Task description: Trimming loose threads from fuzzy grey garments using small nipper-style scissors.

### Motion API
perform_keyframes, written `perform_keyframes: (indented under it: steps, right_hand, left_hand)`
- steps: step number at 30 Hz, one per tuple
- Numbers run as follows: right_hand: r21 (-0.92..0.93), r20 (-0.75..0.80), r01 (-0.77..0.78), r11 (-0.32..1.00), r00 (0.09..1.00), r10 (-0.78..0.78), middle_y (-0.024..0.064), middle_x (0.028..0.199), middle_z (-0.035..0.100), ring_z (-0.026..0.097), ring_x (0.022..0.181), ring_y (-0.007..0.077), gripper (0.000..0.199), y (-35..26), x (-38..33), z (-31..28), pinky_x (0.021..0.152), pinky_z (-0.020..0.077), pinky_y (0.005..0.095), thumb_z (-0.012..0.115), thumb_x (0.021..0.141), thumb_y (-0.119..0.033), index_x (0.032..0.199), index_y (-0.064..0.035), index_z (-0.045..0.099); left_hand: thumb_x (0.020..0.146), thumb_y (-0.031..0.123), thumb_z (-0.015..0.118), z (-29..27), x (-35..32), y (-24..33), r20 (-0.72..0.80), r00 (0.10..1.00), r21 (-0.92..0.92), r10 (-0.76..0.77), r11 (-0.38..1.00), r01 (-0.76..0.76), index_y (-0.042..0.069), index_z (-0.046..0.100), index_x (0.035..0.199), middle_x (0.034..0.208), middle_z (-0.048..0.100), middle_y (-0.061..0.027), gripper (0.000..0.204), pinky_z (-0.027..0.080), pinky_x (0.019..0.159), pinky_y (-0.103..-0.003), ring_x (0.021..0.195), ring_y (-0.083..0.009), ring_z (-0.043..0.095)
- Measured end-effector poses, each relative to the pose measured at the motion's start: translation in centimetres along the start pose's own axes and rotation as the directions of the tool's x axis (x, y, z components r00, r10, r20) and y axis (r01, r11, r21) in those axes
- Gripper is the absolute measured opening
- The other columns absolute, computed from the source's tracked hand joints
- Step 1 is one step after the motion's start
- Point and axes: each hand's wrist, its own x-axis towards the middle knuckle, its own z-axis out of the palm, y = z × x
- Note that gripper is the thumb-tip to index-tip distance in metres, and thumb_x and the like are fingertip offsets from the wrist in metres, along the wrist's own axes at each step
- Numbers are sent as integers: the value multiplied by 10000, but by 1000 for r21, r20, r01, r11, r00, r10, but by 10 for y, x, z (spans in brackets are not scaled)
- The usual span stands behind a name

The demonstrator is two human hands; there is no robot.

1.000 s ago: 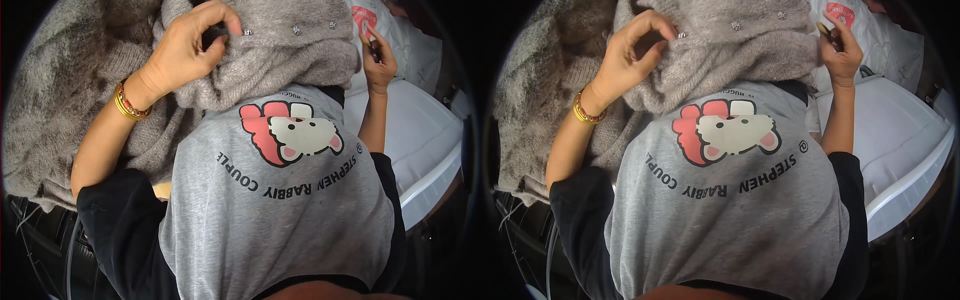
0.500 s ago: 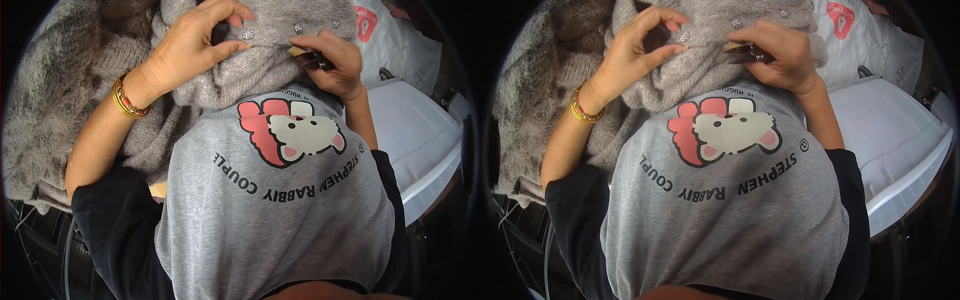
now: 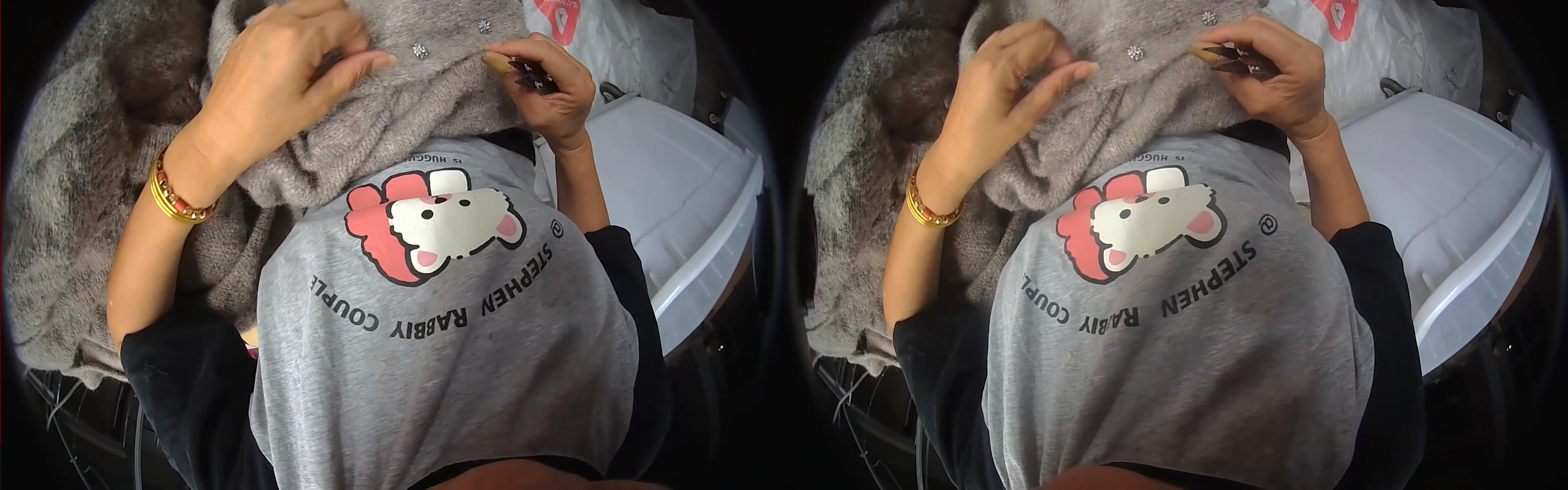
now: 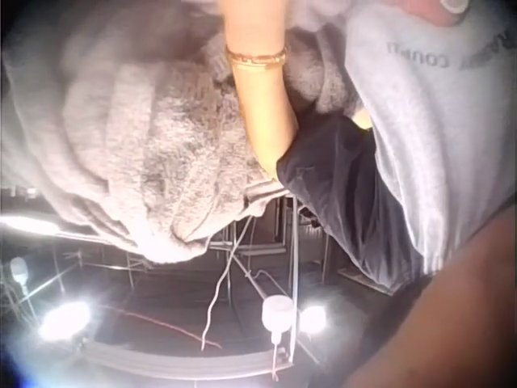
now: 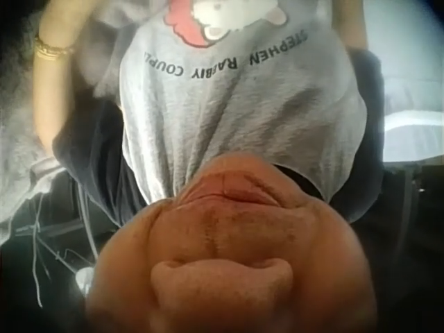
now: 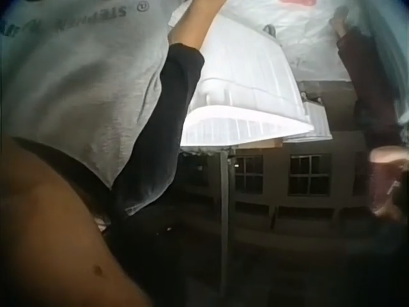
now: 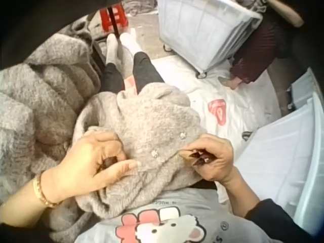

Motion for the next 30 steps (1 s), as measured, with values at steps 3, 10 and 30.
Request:
perform_keyframes:
  steps: [3, 10, 30]
  right_hand:
    - [26, -25, -17, 1000, 1000, 17, 4, 714, 574, 450, 591, 51, 277, 1, -3, 1, 520, 333, 186, 676, 742, 96, 996, -11, 705]
    - [-11, -4, -63, 998, 998, 63, 4, 744, 595, 466, 602, 47, 263, 8, -14, -3, 532, 348, 177, 676, 764, 89, 1006, -9, 702]
    - [67, -34, -172, 983, 984, 175, 5, 893, 659, 522, 702, 35, 273, 6, -4, 7, 628, 419, 158, 692, 822, 36, 1089, -23, 688]
  left_hand:
    - [830, 46, 679, 31, 28, -20, -266, 901, -16, 344, 933, -361, 21, 632, 996, 845, 563, -83, 175, 481, 666, -313, 781, -215, 591]
    - [819, 41, 633, 20, 41, 5, 175, 959, -115, 223, 972, -205, -6, 631, 933, 907, 532, -152, 124, 480, 728, -365, 838, -312, 569]
    - [894, 53, 632, 29, 41, -6, -92, 995, -348, 37, 935, -67, -7, 613, 887, 880, 563, -100, 63, 486, 664, -314, 723, -218, 579]
